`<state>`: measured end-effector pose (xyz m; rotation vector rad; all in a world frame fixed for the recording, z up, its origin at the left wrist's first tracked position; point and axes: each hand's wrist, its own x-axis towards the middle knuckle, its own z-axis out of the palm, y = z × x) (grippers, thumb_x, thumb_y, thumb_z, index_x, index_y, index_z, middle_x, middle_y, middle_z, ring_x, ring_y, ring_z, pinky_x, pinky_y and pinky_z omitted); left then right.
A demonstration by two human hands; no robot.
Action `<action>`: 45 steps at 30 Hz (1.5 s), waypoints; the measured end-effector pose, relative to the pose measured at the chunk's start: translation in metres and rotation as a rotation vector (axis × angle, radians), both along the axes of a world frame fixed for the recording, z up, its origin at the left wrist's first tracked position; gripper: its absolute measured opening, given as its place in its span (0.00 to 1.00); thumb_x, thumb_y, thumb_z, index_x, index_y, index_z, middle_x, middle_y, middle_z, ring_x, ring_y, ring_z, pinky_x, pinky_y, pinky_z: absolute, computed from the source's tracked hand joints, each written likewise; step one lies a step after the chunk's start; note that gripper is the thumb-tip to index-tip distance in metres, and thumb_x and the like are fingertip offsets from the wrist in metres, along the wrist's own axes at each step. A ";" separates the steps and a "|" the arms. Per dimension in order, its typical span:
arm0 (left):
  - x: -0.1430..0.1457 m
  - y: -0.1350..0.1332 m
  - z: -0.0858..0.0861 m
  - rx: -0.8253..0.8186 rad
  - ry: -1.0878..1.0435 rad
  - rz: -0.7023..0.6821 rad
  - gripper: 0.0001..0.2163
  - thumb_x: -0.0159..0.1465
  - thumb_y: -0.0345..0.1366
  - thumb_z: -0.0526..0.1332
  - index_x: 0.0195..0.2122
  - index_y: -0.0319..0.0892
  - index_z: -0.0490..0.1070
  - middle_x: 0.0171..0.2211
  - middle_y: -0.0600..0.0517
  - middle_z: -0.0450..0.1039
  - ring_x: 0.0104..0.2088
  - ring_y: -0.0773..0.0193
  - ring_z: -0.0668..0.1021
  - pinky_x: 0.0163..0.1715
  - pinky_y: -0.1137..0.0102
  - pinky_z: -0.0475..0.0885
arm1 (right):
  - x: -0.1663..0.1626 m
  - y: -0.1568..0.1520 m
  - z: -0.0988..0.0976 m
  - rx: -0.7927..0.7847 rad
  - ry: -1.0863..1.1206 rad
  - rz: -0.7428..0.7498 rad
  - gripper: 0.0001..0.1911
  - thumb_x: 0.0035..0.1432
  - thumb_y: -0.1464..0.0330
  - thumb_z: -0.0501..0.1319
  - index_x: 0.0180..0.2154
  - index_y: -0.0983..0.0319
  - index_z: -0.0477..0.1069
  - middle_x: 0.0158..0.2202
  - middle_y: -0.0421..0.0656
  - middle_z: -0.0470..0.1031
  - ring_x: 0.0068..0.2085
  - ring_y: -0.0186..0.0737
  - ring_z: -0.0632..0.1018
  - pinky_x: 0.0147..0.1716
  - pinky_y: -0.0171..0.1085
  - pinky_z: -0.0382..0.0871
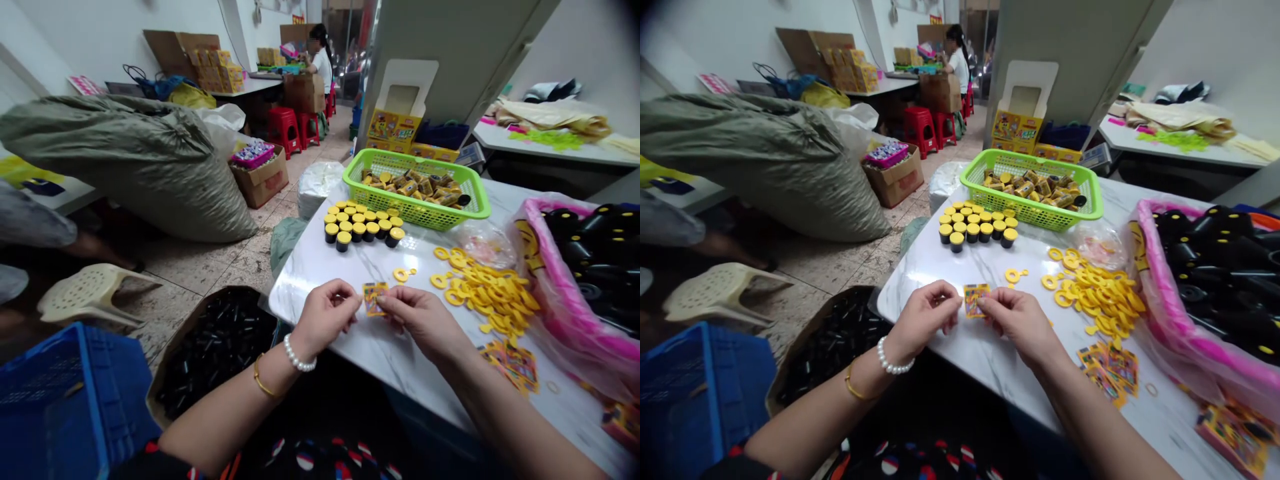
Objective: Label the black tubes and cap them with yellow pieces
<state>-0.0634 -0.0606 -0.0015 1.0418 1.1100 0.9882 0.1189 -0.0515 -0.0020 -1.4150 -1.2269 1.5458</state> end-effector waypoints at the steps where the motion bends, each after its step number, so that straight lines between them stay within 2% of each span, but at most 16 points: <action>1: 0.001 -0.002 -0.001 -0.005 0.004 0.071 0.11 0.59 0.42 0.64 0.28 0.40 0.68 0.17 0.56 0.68 0.15 0.72 0.67 0.17 0.76 0.62 | -0.002 -0.001 -0.002 0.037 -0.016 -0.048 0.21 0.49 0.52 0.70 0.25 0.63 0.71 0.19 0.36 0.68 0.20 0.28 0.65 0.20 0.31 0.57; 3: 0.003 -0.008 -0.002 -0.017 -0.008 0.151 0.13 0.61 0.45 0.63 0.29 0.40 0.68 0.15 0.56 0.67 0.13 0.72 0.66 0.14 0.76 0.60 | -0.006 -0.004 -0.006 0.091 -0.068 -0.119 0.23 0.53 0.49 0.65 0.25 0.63 0.72 0.20 0.38 0.70 0.21 0.30 0.66 0.21 0.32 0.58; 6: 0.007 -0.017 -0.002 -0.004 -0.023 0.172 0.15 0.63 0.47 0.62 0.29 0.38 0.71 0.15 0.55 0.67 0.13 0.72 0.66 0.14 0.77 0.60 | -0.010 -0.010 -0.010 0.146 -0.115 -0.151 0.26 0.57 0.47 0.60 0.26 0.63 0.73 0.21 0.40 0.71 0.21 0.32 0.68 0.22 0.33 0.60; 12: 0.015 -0.019 0.005 0.046 0.008 0.239 0.12 0.60 0.43 0.65 0.32 0.37 0.75 0.16 0.57 0.65 0.14 0.74 0.64 0.14 0.78 0.59 | -0.008 -0.017 -0.010 0.244 -0.124 -0.180 0.22 0.58 0.50 0.62 0.29 0.63 0.77 0.23 0.40 0.73 0.25 0.35 0.71 0.26 0.33 0.64; 16: 0.019 -0.015 0.007 0.124 0.051 0.264 0.09 0.59 0.39 0.67 0.32 0.37 0.78 0.22 0.54 0.70 0.17 0.75 0.67 0.16 0.77 0.62 | -0.008 -0.018 -0.012 0.312 -0.139 -0.175 0.19 0.60 0.53 0.62 0.32 0.62 0.78 0.24 0.40 0.74 0.27 0.36 0.73 0.28 0.33 0.65; 20: 0.019 -0.015 0.002 0.218 0.102 0.347 0.07 0.58 0.37 0.68 0.35 0.39 0.78 0.28 0.52 0.73 0.20 0.73 0.70 0.19 0.76 0.66 | -0.009 -0.018 -0.016 0.357 -0.164 -0.196 0.17 0.61 0.55 0.62 0.33 0.61 0.79 0.27 0.41 0.77 0.29 0.37 0.75 0.30 0.35 0.67; 24: 0.020 -0.014 0.000 0.269 0.139 0.324 0.06 0.58 0.37 0.68 0.33 0.40 0.79 0.32 0.50 0.75 0.24 0.71 0.72 0.22 0.75 0.68 | -0.012 -0.019 -0.015 0.427 -0.191 -0.177 0.16 0.61 0.56 0.61 0.31 0.61 0.78 0.27 0.41 0.77 0.29 0.37 0.75 0.31 0.35 0.67; 28: 0.022 -0.011 0.001 0.268 0.125 0.281 0.04 0.56 0.34 0.69 0.31 0.40 0.80 0.30 0.50 0.74 0.27 0.69 0.73 0.28 0.74 0.70 | -0.018 -0.020 -0.017 0.500 -0.215 -0.152 0.15 0.62 0.58 0.61 0.29 0.61 0.76 0.26 0.40 0.75 0.29 0.37 0.73 0.30 0.35 0.65; 33: 0.015 -0.003 0.007 0.276 0.146 0.293 0.03 0.53 0.32 0.70 0.25 0.39 0.80 0.31 0.48 0.75 0.28 0.68 0.74 0.27 0.74 0.70 | -0.016 -0.015 -0.015 0.513 -0.291 -0.057 0.15 0.61 0.58 0.61 0.28 0.61 0.76 0.25 0.40 0.73 0.28 0.37 0.71 0.29 0.36 0.63; 35: 0.011 0.002 0.010 0.212 0.128 0.261 0.06 0.54 0.35 0.70 0.25 0.38 0.80 0.27 0.49 0.76 0.23 0.70 0.73 0.22 0.75 0.67 | -0.009 -0.005 -0.007 0.461 -0.290 0.015 0.16 0.60 0.56 0.61 0.31 0.61 0.77 0.28 0.42 0.75 0.30 0.38 0.73 0.31 0.36 0.64; 37: 0.008 0.009 0.013 0.124 0.093 0.224 0.08 0.55 0.39 0.70 0.27 0.38 0.79 0.22 0.51 0.75 0.17 0.73 0.68 0.15 0.76 0.62 | 0.001 0.014 0.005 0.415 -0.313 -0.002 0.17 0.59 0.54 0.60 0.33 0.61 0.77 0.31 0.43 0.77 0.32 0.40 0.74 0.32 0.37 0.66; 39: 0.006 0.017 0.014 0.031 0.019 0.194 0.10 0.56 0.40 0.69 0.28 0.37 0.77 0.17 0.53 0.72 0.13 0.74 0.65 0.12 0.78 0.57 | 0.009 0.042 0.015 0.462 -0.451 -0.151 0.17 0.56 0.53 0.62 0.32 0.60 0.76 0.33 0.44 0.78 0.35 0.43 0.75 0.35 0.39 0.66; 42: 0.006 0.029 0.012 -0.125 -0.143 0.122 0.09 0.58 0.38 0.67 0.30 0.37 0.76 0.15 0.55 0.69 0.10 0.76 0.63 0.10 0.79 0.49 | 0.016 0.089 0.018 0.604 -0.748 -0.396 0.18 0.44 0.54 0.69 0.26 0.59 0.69 0.34 0.45 0.76 0.39 0.48 0.74 0.41 0.43 0.65; 45: 0.003 0.036 0.010 -0.235 -0.276 0.078 0.07 0.59 0.35 0.67 0.33 0.36 0.76 0.18 0.53 0.73 0.09 0.78 0.62 0.09 0.80 0.46 | 0.017 0.118 0.009 0.554 -0.786 -0.417 0.15 0.39 0.61 0.70 0.22 0.58 0.65 0.26 0.42 0.73 0.34 0.47 0.73 0.39 0.44 0.65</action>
